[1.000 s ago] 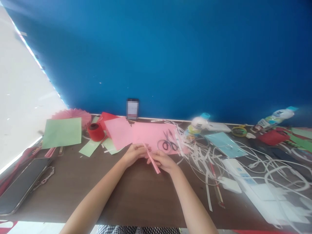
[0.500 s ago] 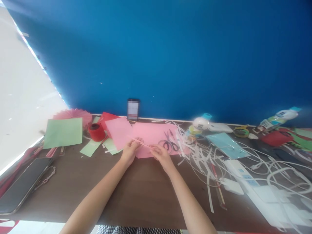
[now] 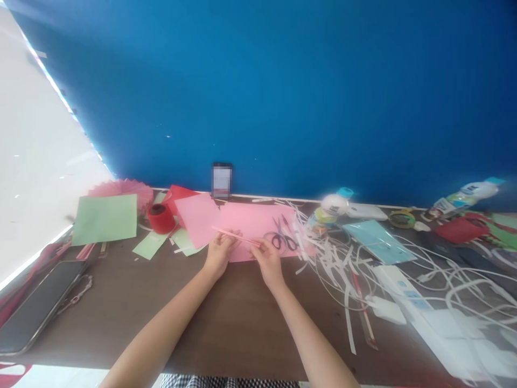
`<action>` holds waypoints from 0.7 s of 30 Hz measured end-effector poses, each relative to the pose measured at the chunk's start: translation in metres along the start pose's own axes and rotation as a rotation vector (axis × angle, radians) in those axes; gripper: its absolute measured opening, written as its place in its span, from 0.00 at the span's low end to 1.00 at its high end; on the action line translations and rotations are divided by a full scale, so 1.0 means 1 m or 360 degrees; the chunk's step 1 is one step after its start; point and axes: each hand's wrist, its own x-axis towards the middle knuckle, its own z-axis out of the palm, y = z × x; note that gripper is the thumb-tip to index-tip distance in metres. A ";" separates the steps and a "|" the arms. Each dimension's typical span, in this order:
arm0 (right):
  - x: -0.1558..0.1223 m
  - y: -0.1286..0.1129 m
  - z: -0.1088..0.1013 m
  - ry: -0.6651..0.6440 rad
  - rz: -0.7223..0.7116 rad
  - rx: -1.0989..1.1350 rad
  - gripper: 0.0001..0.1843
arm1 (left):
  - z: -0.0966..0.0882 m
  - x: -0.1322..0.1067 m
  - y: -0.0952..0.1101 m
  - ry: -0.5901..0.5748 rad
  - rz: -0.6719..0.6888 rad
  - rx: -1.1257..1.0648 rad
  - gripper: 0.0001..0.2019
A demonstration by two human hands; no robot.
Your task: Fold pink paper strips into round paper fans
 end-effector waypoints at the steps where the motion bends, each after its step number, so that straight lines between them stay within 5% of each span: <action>1: 0.000 0.001 0.000 0.0034 -0.0008 -0.0004 0.12 | 0.001 -0.001 0.000 -0.0006 -0.0002 -0.0016 0.14; 7: 0.002 0.007 0.004 0.0158 -0.0104 0.0005 0.06 | 0.003 -0.001 -0.003 0.0015 -0.0062 -0.0069 0.11; 12: 0.000 0.004 0.002 0.0068 -0.0283 -0.0379 0.08 | -0.003 0.004 -0.003 0.0107 -0.0163 -0.0115 0.09; 21: 0.002 0.008 -0.007 -0.0081 -0.0612 -0.0771 0.10 | -0.007 0.006 0.007 -0.0002 -0.0315 -0.0093 0.10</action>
